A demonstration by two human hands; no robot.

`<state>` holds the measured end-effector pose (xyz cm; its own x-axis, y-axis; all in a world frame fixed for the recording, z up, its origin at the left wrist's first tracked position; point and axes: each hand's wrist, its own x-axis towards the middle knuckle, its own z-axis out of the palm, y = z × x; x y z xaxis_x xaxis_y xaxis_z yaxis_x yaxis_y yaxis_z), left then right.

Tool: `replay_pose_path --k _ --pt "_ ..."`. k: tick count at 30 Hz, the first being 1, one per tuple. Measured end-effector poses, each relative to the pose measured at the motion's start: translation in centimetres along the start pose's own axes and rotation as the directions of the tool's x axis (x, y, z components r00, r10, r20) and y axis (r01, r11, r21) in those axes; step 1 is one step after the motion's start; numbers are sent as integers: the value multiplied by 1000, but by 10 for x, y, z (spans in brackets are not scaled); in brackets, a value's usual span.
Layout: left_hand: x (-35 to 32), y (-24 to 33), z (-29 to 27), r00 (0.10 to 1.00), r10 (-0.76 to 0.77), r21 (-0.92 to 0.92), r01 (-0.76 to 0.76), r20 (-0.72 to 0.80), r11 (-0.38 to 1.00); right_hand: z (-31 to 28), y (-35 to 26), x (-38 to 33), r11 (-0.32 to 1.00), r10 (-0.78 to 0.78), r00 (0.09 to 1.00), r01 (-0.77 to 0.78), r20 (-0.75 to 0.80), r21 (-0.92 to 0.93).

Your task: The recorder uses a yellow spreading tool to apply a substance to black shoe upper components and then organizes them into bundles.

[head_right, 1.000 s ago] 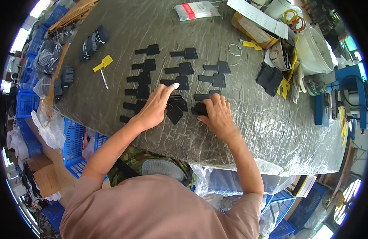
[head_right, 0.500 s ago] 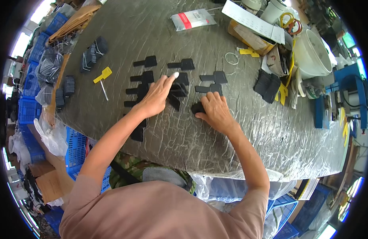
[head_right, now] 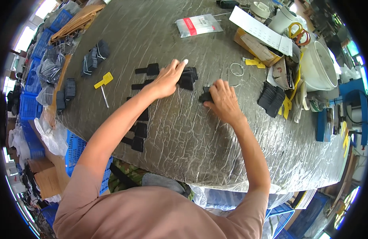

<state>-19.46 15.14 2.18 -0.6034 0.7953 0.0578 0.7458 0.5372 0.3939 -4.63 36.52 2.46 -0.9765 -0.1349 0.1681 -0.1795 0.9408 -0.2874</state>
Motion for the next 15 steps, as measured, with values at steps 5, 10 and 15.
replay_pose_path --k 5,10,15 --pt "24 -1 2 992 -14 169 -8 128 986 16 30 17 999 39 998 -41 -56 -31" --pt "10 -2 0 994 82 102 -89 73 991 24 24 0 993 116 991 -117 -59 -5" --pt "-81 4 -57 978 143 -303 -91 155 949 3 -9 -28 964 259 957 -249 -127 90"
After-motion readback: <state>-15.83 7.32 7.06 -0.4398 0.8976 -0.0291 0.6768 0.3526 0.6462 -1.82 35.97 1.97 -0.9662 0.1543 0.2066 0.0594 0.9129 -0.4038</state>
